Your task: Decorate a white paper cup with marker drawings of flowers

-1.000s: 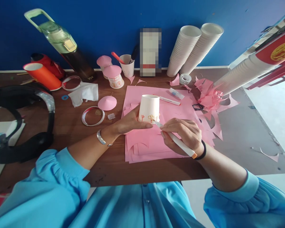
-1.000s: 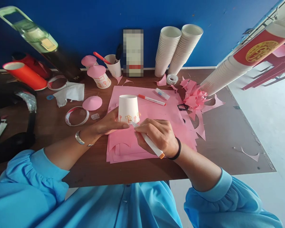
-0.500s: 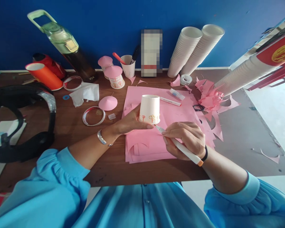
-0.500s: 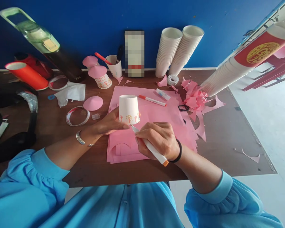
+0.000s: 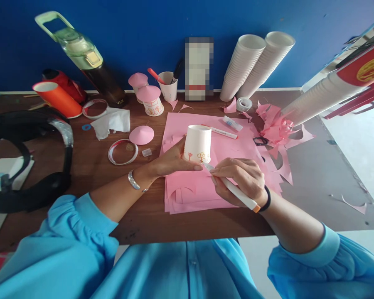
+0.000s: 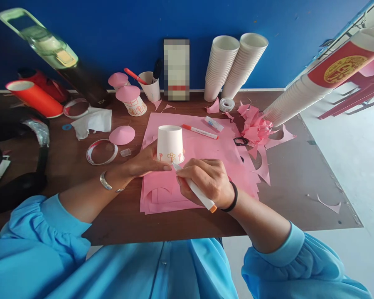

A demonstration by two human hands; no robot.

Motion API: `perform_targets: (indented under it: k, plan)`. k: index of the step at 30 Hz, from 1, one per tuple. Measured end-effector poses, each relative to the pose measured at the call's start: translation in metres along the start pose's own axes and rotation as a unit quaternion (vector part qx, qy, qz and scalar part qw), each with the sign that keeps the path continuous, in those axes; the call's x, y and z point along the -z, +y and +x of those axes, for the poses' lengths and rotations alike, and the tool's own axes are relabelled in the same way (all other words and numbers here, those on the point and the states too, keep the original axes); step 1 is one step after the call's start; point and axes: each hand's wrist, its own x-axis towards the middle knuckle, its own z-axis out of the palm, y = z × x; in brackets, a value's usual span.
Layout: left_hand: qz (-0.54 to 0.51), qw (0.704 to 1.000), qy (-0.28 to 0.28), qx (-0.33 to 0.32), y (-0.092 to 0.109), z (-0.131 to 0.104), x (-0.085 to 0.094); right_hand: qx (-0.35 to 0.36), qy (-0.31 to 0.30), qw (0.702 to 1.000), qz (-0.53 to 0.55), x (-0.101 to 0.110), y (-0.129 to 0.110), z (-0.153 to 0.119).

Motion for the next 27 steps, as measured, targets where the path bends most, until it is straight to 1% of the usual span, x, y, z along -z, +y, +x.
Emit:
perform_targets:
  k: [11,15,18,22,25,27]
  plan:
    - [0.000,1.000,-0.004,0.013,0.003,0.000,-0.003,0.014,-0.011,1.000,0.000,0.001,0.001,0.002]
    - [0.011,1.000,-0.003,0.009,0.004,0.000,-0.004,0.015,-0.027,0.999,0.014,0.002,0.000,0.003]
    - [0.023,1.000,-0.009,0.004,0.005,0.000,-0.004,0.021,-0.027,0.999,0.033,0.005,-0.001,0.003]
    - [0.033,0.999,-0.023,0.011,0.004,0.000,-0.001,0.030,-0.010,0.999,0.042,0.012,-0.001,0.007]
    - [0.013,1.000,-0.016,0.018,0.000,-0.001,0.002,0.024,0.018,0.999,0.012,0.016,0.002,0.009]
    - [-0.002,1.000,-0.008,0.018,-0.004,-0.001,0.003,0.008,0.029,0.999,-0.009,0.017,0.005,0.008]
